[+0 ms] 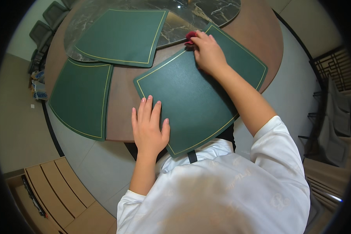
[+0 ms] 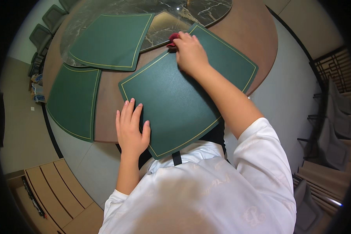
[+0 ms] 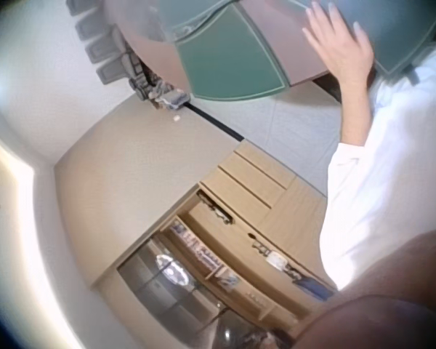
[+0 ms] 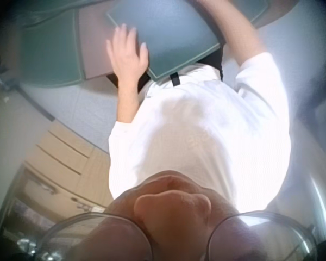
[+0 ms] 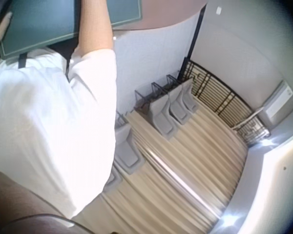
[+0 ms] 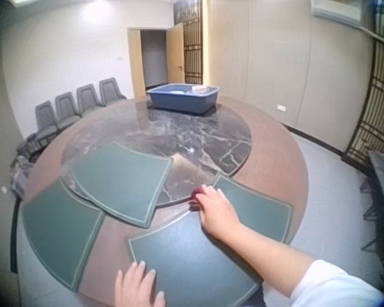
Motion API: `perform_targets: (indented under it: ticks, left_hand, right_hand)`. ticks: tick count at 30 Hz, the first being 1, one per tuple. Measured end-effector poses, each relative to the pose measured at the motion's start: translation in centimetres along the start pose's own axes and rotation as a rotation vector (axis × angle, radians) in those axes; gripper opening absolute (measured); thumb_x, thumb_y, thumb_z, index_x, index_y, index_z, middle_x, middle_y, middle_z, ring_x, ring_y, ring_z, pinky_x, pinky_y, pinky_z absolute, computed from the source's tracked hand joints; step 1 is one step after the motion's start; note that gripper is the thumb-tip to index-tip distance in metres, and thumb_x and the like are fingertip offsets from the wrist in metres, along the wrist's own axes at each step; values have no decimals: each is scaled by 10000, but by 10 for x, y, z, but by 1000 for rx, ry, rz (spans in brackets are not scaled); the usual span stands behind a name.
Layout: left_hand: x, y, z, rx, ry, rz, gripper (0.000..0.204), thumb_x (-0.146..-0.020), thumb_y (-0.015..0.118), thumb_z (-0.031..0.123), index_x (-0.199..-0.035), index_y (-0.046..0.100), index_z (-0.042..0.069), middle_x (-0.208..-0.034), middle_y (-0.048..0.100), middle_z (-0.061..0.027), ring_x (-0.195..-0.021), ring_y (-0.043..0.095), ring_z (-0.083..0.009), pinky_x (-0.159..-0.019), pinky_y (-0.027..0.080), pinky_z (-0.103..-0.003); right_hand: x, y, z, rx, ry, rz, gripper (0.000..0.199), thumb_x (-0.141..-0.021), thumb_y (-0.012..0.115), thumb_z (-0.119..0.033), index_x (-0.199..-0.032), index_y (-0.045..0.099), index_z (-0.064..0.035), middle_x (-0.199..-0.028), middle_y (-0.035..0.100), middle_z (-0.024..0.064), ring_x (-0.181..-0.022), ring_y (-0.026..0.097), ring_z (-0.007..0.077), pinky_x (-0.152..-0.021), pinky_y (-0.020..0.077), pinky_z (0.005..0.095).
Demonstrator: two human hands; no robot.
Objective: The person wipes green placemats on a circular dining table using a maroon cloth, handling the placemats one at a time and flipping some over to wipe both sides.
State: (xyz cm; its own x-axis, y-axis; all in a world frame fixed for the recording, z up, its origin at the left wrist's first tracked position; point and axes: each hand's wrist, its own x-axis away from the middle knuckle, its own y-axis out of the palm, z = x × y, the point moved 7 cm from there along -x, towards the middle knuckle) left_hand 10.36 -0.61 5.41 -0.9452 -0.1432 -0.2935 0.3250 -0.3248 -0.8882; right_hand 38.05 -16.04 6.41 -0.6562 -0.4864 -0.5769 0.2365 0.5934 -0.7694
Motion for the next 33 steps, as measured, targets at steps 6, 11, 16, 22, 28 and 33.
perform_targets:
  ticks: [6,11,16,22,28,33]
  left_hand:
    - [0,-1,1,7,8,6,565,-938,664,242,-1461,675,30,-1654,562,-200,-1567,482,-424,-1295,301,-654]
    - [2,-2,0,1,8,18,564,-937,662,234,-1462,675,26,-1650,567,-201,-1573,477,-422,-1297,300,-653]
    - [0,-1,-1,14,14,17,567,-939,679,233,-1470,672,35,-1661,559,-194,-1579,473,-413,-1304,297,-644]
    - [1,-1,-1,15,13,21,567,-939,712,246,-1465,674,38,-1657,556,-197,-1571,477,-404,-1300,300,-644]
    - [-2,-3,1,14,-12,33,544,-925,724,260,-1424,698,46,-1633,574,-191,-1559,489,-389,-1290,310,-639]
    - [-3,-3,1,31,-33,31,542,-905,703,225,-1421,699,58,-1638,584,-168,-1557,498,-386,-1303,303,-611]
  right_hand:
    - [-30,4,61,-8,35,96,334,-981,718,-96,-1315,724,-94,-1404,707,134,-1408,629,384,-1249,463,538]
    - [-46,9,82,61,105,135,287,-1026,678,-124,-1305,723,-75,-1353,720,133,-1303,663,371,-1187,498,536]
    - [-50,7,110,72,259,276,248,-1043,666,-134,-1276,720,-70,-1279,733,127,-1252,667,351,-1125,509,525]
    - [-40,-2,128,118,351,275,250,-1027,649,-101,-1262,735,-79,-1327,727,149,-1219,682,398,-1086,538,510]
    - [-36,-9,115,180,260,224,377,-956,636,-24,-1301,760,-111,-1387,707,123,-1247,690,395,-1058,577,487]
    - [-12,-20,98,75,215,61,430,-925,662,12,-1325,765,-104,-1527,660,132,-1316,678,393,-1094,574,476]
